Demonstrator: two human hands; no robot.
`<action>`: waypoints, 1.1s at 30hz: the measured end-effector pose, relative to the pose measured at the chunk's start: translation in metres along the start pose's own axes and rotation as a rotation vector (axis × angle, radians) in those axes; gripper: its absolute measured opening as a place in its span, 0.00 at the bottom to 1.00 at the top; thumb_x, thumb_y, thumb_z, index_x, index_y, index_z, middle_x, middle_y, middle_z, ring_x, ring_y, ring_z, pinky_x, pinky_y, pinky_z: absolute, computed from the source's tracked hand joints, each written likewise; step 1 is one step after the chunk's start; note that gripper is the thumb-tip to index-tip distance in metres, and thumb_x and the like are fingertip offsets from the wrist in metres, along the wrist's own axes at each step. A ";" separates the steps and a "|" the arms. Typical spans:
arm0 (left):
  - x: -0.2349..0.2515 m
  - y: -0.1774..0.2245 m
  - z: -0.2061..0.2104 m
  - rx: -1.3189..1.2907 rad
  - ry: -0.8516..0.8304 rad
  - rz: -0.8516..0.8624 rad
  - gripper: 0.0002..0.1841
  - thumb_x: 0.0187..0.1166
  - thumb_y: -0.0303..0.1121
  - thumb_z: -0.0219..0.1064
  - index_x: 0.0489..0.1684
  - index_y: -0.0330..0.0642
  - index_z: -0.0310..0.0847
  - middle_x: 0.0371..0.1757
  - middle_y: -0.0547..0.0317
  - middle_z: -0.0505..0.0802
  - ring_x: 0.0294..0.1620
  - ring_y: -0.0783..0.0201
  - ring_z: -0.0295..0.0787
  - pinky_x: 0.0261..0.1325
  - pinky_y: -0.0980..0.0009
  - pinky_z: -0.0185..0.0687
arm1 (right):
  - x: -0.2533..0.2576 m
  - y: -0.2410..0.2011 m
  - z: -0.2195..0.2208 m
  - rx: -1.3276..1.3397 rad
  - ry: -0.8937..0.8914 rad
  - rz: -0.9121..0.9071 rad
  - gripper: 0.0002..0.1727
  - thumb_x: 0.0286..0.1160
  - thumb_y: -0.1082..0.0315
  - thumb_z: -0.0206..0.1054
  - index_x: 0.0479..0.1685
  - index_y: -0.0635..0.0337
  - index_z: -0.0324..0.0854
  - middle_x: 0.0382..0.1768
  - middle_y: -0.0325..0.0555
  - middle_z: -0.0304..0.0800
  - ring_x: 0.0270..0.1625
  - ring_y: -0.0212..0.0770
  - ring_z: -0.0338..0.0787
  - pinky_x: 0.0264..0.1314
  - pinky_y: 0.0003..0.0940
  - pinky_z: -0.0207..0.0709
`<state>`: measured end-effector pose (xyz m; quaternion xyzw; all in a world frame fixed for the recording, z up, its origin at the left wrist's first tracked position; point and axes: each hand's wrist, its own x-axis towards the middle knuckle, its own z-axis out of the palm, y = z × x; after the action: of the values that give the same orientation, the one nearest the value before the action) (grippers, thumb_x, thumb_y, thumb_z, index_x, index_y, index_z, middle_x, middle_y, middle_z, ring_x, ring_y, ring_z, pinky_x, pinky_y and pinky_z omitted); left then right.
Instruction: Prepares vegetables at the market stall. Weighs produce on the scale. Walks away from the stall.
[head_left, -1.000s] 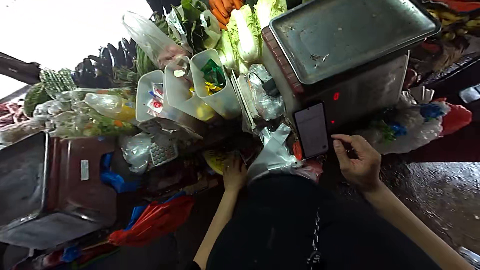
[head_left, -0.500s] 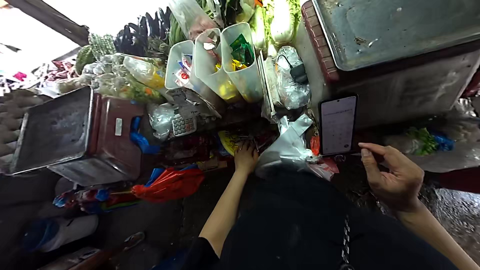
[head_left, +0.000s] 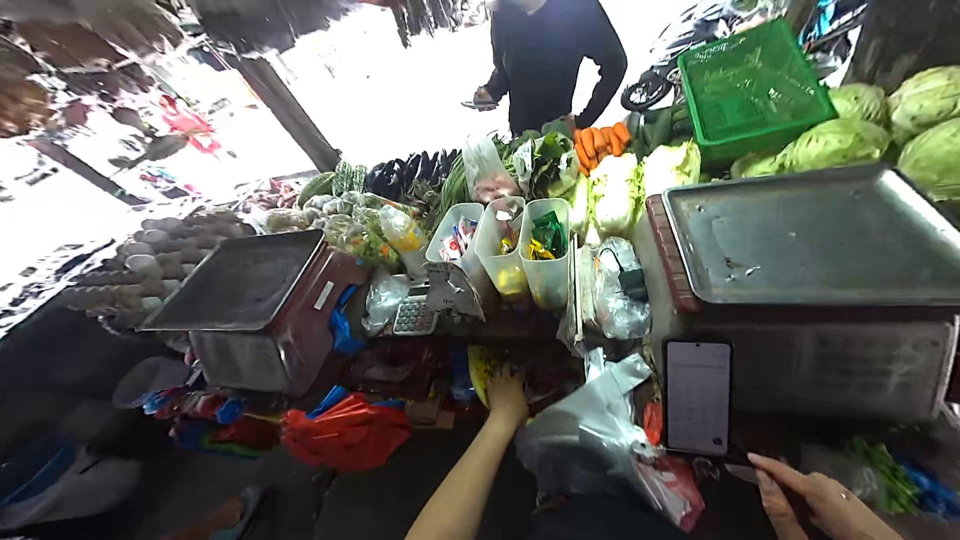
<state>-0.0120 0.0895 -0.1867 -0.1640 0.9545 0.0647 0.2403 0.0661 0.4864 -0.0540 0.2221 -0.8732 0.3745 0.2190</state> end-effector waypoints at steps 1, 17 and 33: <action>0.000 0.000 0.001 0.000 -0.001 -0.007 0.39 0.60 0.36 0.80 0.80 0.49 0.76 0.87 0.39 0.69 0.86 0.36 0.63 0.79 0.32 0.62 | -0.002 0.000 -0.001 -0.001 0.004 0.005 0.15 0.84 0.63 0.64 0.50 0.66 0.92 0.31 0.56 0.93 0.33 0.47 0.91 0.41 0.39 0.84; -0.005 -0.018 0.023 -0.219 0.144 0.025 0.19 0.83 0.39 0.59 0.65 0.44 0.88 0.80 0.45 0.80 0.83 0.45 0.70 0.88 0.45 0.57 | 0.002 -0.039 0.021 -0.021 -0.067 -0.022 0.15 0.84 0.62 0.65 0.53 0.63 0.92 0.31 0.53 0.94 0.34 0.46 0.92 0.44 0.39 0.85; -0.112 -0.072 0.135 -0.374 0.583 0.138 0.29 0.85 0.38 0.55 0.88 0.45 0.68 0.90 0.53 0.70 0.92 0.46 0.59 0.89 0.40 0.54 | 0.034 -0.051 0.074 0.420 -0.380 -0.259 0.15 0.86 0.58 0.65 0.61 0.52 0.89 0.13 0.41 0.80 0.13 0.32 0.75 0.17 0.28 0.72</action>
<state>0.1654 0.0807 -0.2548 -0.1517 0.9635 0.2049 -0.0812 0.0508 0.3919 -0.0528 0.4380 -0.7664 0.4675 0.0470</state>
